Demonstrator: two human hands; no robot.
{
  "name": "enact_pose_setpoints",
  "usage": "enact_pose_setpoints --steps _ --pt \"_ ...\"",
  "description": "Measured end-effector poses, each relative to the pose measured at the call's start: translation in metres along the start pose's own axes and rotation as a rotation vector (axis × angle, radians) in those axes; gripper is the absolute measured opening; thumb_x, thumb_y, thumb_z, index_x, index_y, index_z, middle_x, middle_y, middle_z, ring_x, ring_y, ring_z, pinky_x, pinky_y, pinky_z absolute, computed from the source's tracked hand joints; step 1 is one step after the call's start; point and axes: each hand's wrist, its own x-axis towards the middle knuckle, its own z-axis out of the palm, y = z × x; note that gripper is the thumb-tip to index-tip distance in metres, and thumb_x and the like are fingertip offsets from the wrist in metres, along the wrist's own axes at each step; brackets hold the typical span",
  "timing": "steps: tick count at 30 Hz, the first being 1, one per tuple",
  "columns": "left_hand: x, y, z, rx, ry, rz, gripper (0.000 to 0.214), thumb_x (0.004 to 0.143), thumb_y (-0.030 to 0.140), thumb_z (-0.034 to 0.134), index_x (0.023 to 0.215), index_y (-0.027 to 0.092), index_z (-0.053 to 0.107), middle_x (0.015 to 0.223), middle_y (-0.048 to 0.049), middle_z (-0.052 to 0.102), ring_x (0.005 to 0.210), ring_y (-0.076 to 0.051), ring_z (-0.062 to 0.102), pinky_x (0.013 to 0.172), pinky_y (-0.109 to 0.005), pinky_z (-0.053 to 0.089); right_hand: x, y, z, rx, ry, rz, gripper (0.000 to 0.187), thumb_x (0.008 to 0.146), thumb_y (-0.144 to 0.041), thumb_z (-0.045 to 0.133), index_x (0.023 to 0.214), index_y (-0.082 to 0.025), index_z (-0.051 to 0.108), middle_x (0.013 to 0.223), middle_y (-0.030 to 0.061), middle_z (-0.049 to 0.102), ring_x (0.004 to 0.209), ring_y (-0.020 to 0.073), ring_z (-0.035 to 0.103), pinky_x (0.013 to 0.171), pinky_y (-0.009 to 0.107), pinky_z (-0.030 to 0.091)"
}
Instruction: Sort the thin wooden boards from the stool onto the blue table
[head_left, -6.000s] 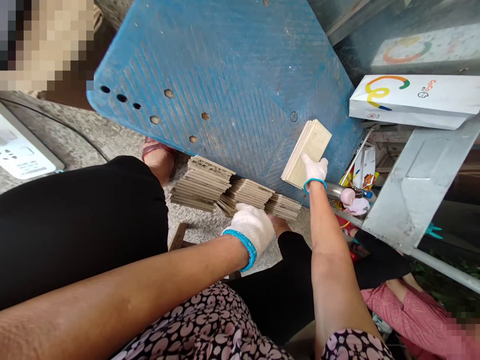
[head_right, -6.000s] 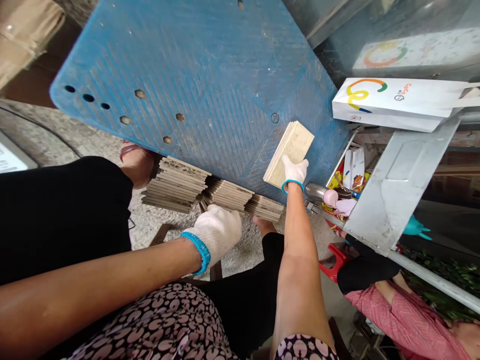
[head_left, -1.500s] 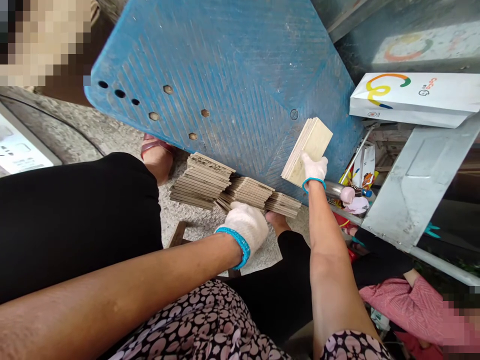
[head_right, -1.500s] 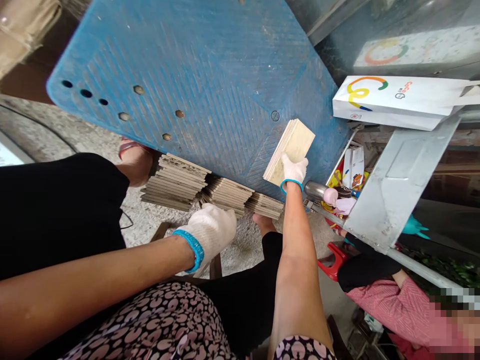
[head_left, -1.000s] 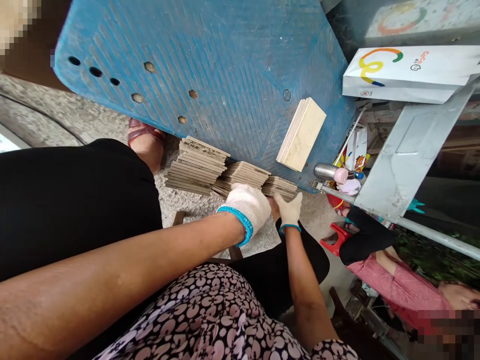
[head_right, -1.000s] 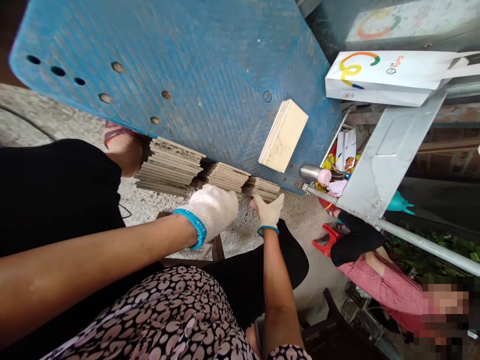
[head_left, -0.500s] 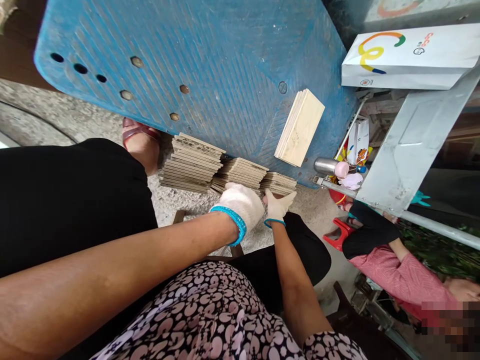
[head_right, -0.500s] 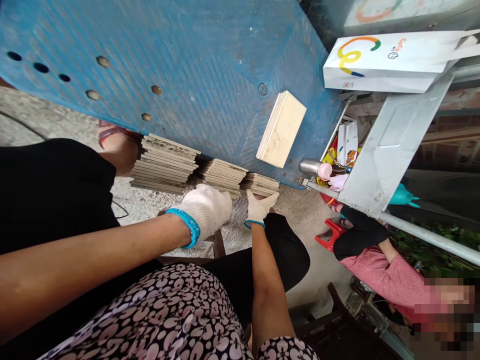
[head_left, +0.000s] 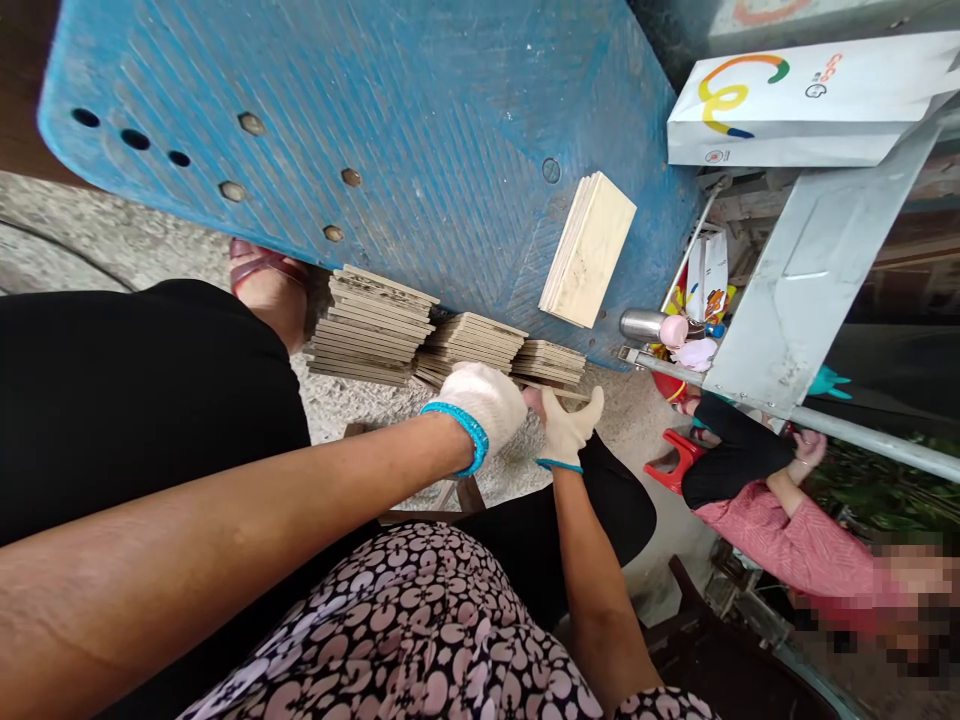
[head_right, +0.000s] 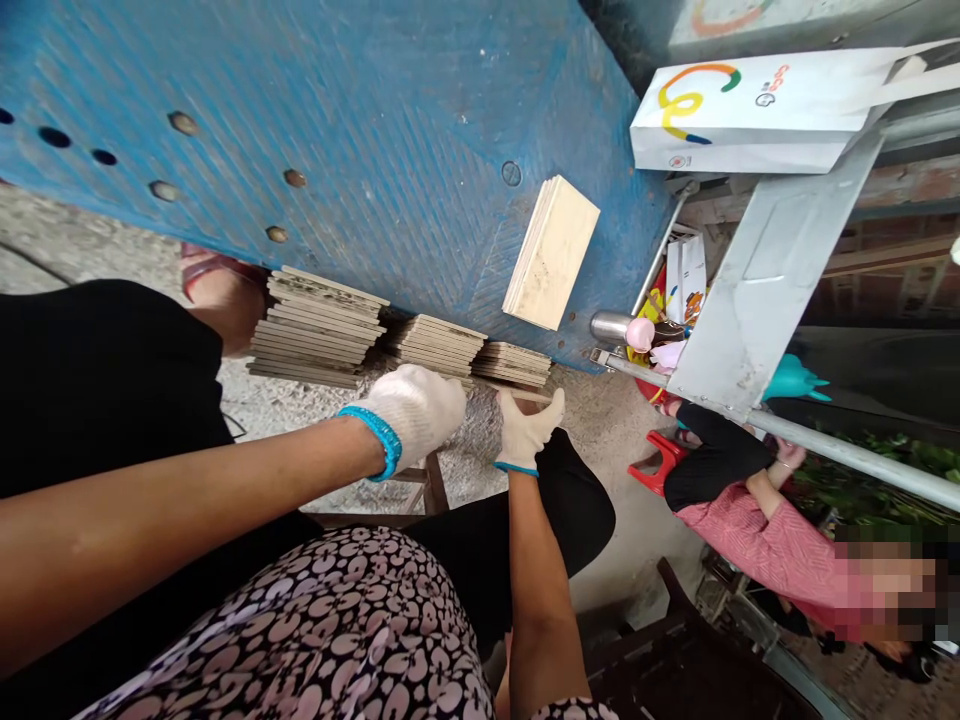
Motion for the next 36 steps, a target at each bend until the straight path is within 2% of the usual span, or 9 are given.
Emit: enact_pose_setpoints --steps 3,7,10,15,19,23,28,32,36 --pt "0.001 0.007 0.002 0.136 0.007 0.069 0.026 0.084 0.004 0.052 0.105 0.001 0.068 0.096 -0.0273 0.070 0.098 -0.042 0.068 0.078 -0.052 0.054 -0.014 -0.002 -0.024 0.139 0.054 -0.035 0.109 0.061 -0.054 0.079 0.151 -0.015 0.031 0.154 0.0175 0.035 0.142 0.0301 0.038 0.118 0.043 0.033" --pt "0.003 0.016 0.018 0.199 0.239 0.215 0.031 0.088 0.002 0.038 0.104 0.003 0.065 0.087 -0.0218 0.069 0.087 -0.038 0.070 0.067 -0.046 0.056 -0.039 -0.006 -0.060 0.350 0.108 -0.128 0.105 0.065 -0.048 0.080 0.150 -0.014 0.028 0.152 0.0184 0.036 0.138 0.0286 0.042 0.115 0.045 0.039" --pt "0.005 0.020 0.029 0.204 0.360 0.268 0.032 0.088 0.004 0.035 0.104 0.005 0.063 0.080 -0.0187 0.066 0.079 -0.037 0.070 0.059 -0.045 0.055 -0.055 -0.009 -0.085 0.399 0.188 -0.263 0.100 0.064 -0.043 0.083 0.145 -0.012 0.034 0.145 0.0191 0.043 0.132 0.0288 0.048 0.112 0.048 0.043" --pt "0.009 0.028 0.037 0.214 0.426 0.341 0.031 0.088 0.006 0.035 0.102 0.009 0.063 0.075 -0.0147 0.064 0.074 -0.034 0.070 0.057 -0.042 0.054 -0.071 -0.013 -0.114 0.335 0.267 -0.480 0.093 0.068 -0.043 0.083 0.142 -0.011 0.037 0.142 0.0209 0.045 0.132 0.0308 0.049 0.110 0.052 0.044" --pt "0.011 0.035 0.039 0.206 0.429 0.436 0.031 0.087 0.007 0.036 0.098 0.009 0.065 0.074 -0.0165 0.064 0.073 -0.036 0.068 0.055 -0.043 0.052 -0.075 -0.018 -0.126 0.336 0.250 -0.515 0.095 0.069 -0.042 0.083 0.144 -0.011 0.034 0.146 0.0214 0.041 0.138 0.0328 0.043 0.114 0.056 0.038" --pt "0.011 0.039 0.029 0.156 0.371 0.437 0.028 0.085 0.011 0.043 0.098 0.008 0.067 0.071 -0.0164 0.063 0.073 -0.035 0.068 0.058 -0.041 0.049 -0.067 -0.024 -0.128 0.396 0.213 -0.528 0.094 0.072 -0.040 0.081 0.146 -0.012 0.031 0.151 0.0209 0.037 0.142 0.0322 0.038 0.116 0.057 0.035" --pt "0.010 0.030 0.001 0.015 0.284 0.296 0.031 0.090 0.033 0.046 0.096 0.016 0.072 0.082 -0.0121 0.069 0.076 -0.030 0.067 0.060 -0.035 0.046 -0.054 -0.023 -0.113 0.558 -0.009 -0.451 0.097 0.078 -0.037 0.073 0.153 -0.017 0.014 0.159 0.0186 0.024 0.145 0.0284 0.034 0.117 0.056 0.031" --pt "0.005 0.022 -0.019 -0.188 0.230 0.149 0.037 0.091 0.041 0.044 0.098 0.019 0.073 0.078 -0.0064 0.069 0.065 -0.019 0.061 0.055 -0.028 0.036 -0.051 -0.020 -0.088 0.347 -0.185 -0.297 0.117 0.068 -0.041 0.080 0.157 -0.018 0.008 0.161 0.0186 0.020 0.148 0.0313 0.027 0.121 0.054 0.025" --pt "0.000 0.018 -0.029 -0.338 0.166 0.079 0.037 0.087 0.040 0.047 0.093 0.016 0.074 0.065 -0.0038 0.063 0.053 -0.013 0.050 0.052 -0.027 0.031 -0.052 -0.032 -0.069 0.110 -0.242 -0.221 0.125 0.059 -0.044 0.084 0.158 -0.022 0.011 0.161 0.0178 0.022 0.145 0.0388 0.030 0.116 0.059 0.031"
